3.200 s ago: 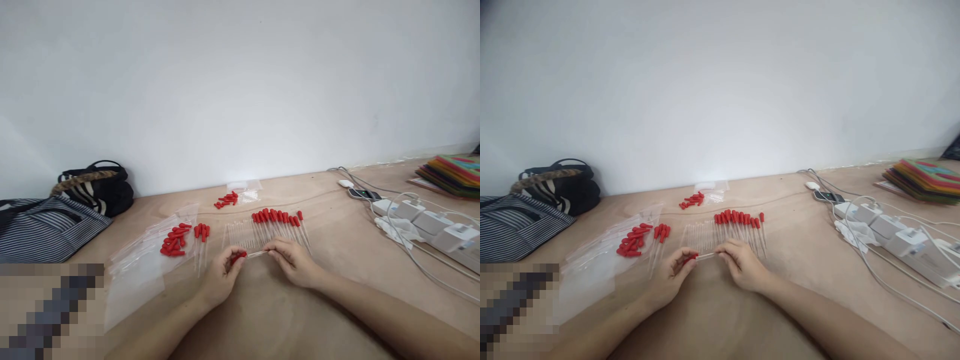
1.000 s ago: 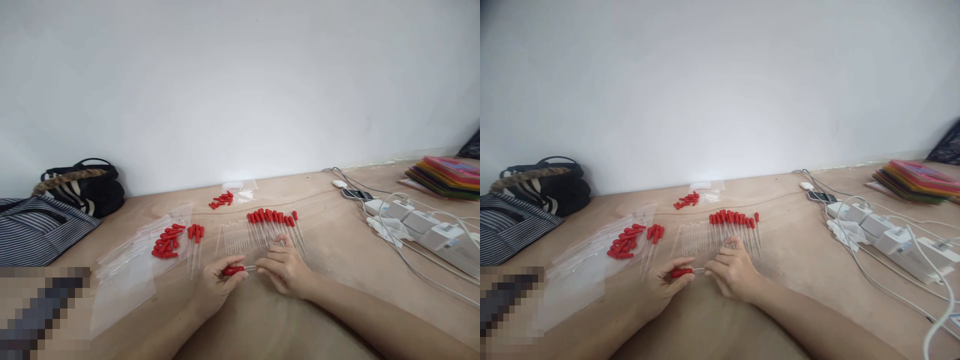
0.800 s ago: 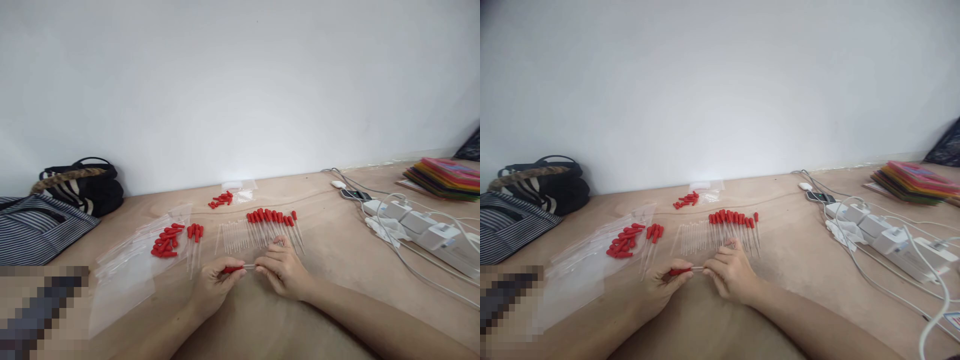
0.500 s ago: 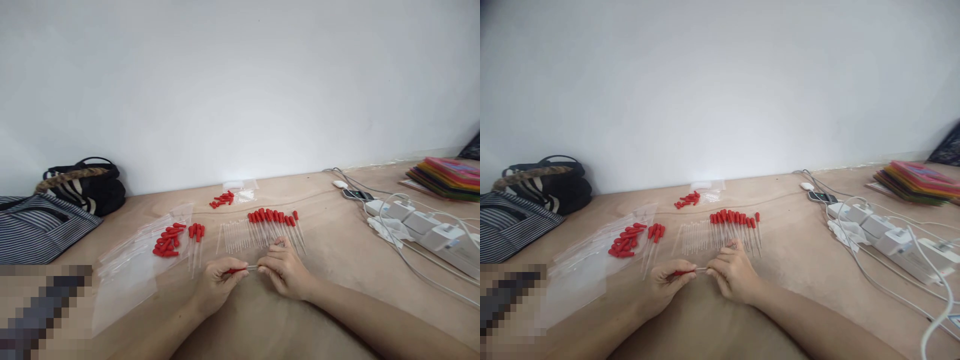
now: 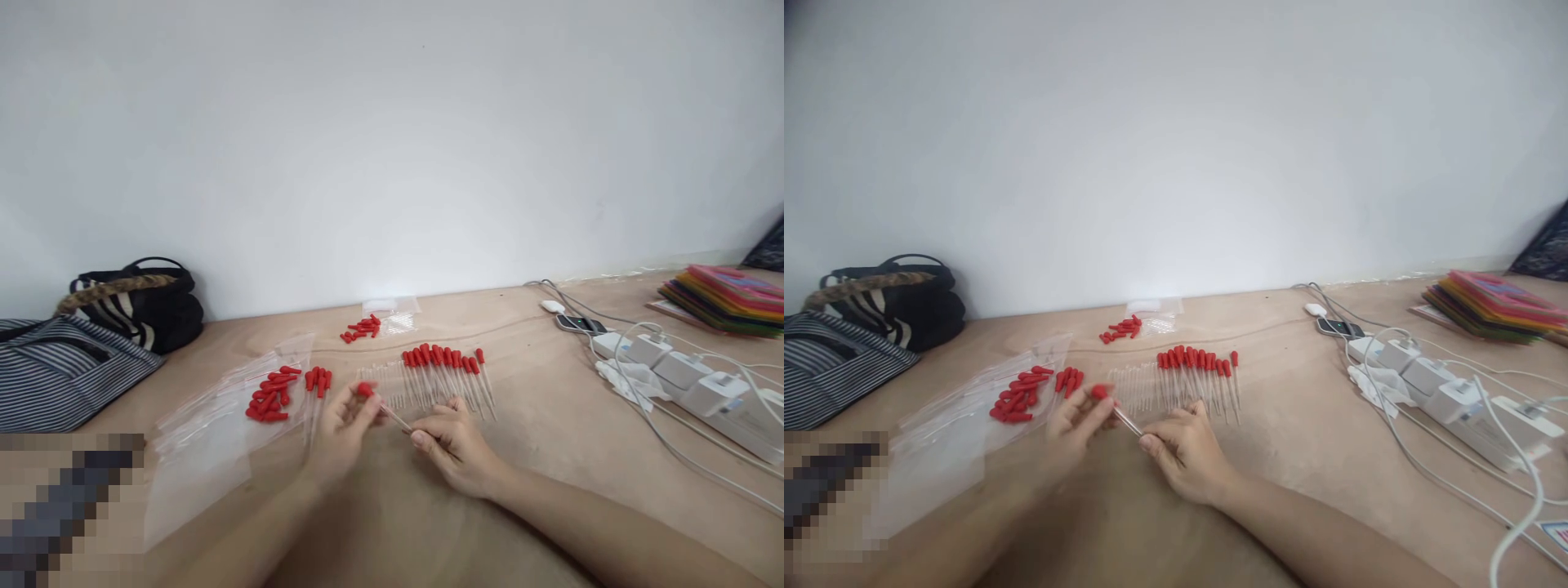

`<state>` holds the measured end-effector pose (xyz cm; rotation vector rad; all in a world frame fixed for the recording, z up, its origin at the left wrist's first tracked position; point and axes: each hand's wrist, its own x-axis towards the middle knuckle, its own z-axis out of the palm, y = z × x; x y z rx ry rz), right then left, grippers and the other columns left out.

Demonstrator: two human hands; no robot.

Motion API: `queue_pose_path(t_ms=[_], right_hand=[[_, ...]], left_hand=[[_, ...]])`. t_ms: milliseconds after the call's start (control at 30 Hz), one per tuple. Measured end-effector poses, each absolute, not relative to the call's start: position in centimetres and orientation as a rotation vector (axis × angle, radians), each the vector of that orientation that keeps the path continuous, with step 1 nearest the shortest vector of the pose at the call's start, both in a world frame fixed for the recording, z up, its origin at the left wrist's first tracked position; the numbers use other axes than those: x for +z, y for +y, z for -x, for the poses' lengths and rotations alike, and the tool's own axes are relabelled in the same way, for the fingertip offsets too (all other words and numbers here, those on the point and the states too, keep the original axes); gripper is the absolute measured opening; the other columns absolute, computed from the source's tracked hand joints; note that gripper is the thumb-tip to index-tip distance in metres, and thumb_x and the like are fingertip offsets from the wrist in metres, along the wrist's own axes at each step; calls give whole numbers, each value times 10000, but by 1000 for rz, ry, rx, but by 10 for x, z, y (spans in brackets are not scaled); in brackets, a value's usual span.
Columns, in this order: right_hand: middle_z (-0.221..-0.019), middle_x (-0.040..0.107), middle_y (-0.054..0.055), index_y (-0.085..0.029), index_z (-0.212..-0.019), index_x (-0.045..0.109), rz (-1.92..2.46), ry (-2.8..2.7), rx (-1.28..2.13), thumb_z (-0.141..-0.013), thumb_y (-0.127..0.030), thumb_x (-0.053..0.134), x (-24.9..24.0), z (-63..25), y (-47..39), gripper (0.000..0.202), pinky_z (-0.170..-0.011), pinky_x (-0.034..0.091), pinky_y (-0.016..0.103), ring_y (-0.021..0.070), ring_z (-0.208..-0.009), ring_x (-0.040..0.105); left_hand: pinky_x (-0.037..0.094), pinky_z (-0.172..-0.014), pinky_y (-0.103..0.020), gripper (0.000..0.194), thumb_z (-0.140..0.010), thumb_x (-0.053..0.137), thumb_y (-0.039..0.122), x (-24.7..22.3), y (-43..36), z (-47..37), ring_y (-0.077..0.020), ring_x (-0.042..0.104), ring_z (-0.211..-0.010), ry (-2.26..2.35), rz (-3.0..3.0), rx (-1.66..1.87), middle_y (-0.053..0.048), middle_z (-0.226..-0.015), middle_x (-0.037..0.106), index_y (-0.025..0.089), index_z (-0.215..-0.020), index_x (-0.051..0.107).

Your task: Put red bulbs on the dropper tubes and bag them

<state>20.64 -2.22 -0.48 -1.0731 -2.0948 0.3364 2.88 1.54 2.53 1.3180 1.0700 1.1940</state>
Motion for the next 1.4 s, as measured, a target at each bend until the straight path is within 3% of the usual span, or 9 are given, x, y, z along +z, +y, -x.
queue_pose_path(t_ms=[100,233,433,667,867,1000,1133,1233,1400], right_hand=[[-681,637,-4,-209,-883,595,1065,-2059,208,-847,-281,448,-8,-212,-22,168,-677,253,304,129,-648,518],[-671,627,4,-191,-854,610,1120,-2012,107,-816,-223,475,-12,-219,-19,144,-680,255,302,128,-644,525],[-663,617,-4,-190,-831,613,1137,-1976,104,-781,-159,487,-16,-219,-16,139,-678,244,300,125,-640,517],[-649,612,-8,-192,-823,610,1135,-1965,108,-771,-144,485,-18,-218,-16,144,-672,236,299,124,-620,507],[-656,619,-6,-192,-821,608,1125,-1972,91,-776,-149,479,-19,-217,-15,143,-684,238,299,121,-634,518],[-642,614,-9,-193,-816,607,1125,-1976,72,-777,-149,472,-18,-217,-16,147,-671,233,294,116,-620,514],[-604,597,-16,-197,-768,611,1173,-1956,-5,-769,-156,474,-18,-216,-17,144,-642,213,291,112,-601,500],[-617,600,-8,-192,-713,606,1271,-1966,-77,-751,-183,493,-14,-209,-9,120,-644,199,301,118,-615,500],[-731,652,34,-187,-714,614,1554,-2048,34,-752,-230,480,5,-175,24,145,-702,215,329,164,-738,544]], left_hand=[[519,-641,-264,474,-598,665,391,52,47,1,-121,615,-610,1170,-1421,1110,37,-662,603,150,-978,516],[505,-559,-243,518,-652,606,272,65,88,46,-117,607,-520,1496,-1604,850,89,-537,554,171,-1107,380],[416,-411,-212,455,-649,580,222,48,99,57,-137,549,-397,1723,-1726,499,98,-402,513,135,-1043,368],[425,-500,-245,438,-638,571,181,42,111,29,-182,605,-511,1843,-1945,293,51,-457,576,128,-1041,408],[407,-615,-271,416,-583,631,207,32,124,19,-244,618,-771,1991,-2162,185,-86,-794,659,129,-970,498],[395,-625,-263,364,-597,616,190,30,123,14,-244,599,-822,2005,-2279,154,-108,-884,643,131,-942,517],[386,-576,-258,281,-704,534,253,44,111,22,-198,593,-665,1986,-2345,189,-25,-681,632,157,-965,496],[389,-609,-269,163,-764,447,285,56,95,48,-187,571,-654,1965,-2429,286,-12,-653,601,181,-856,533],[416,-671,-293,268,-768,425,398,47,71,115,-193,552,-704,1552,-2709,536,-28,-737,591,220,-702,615]])
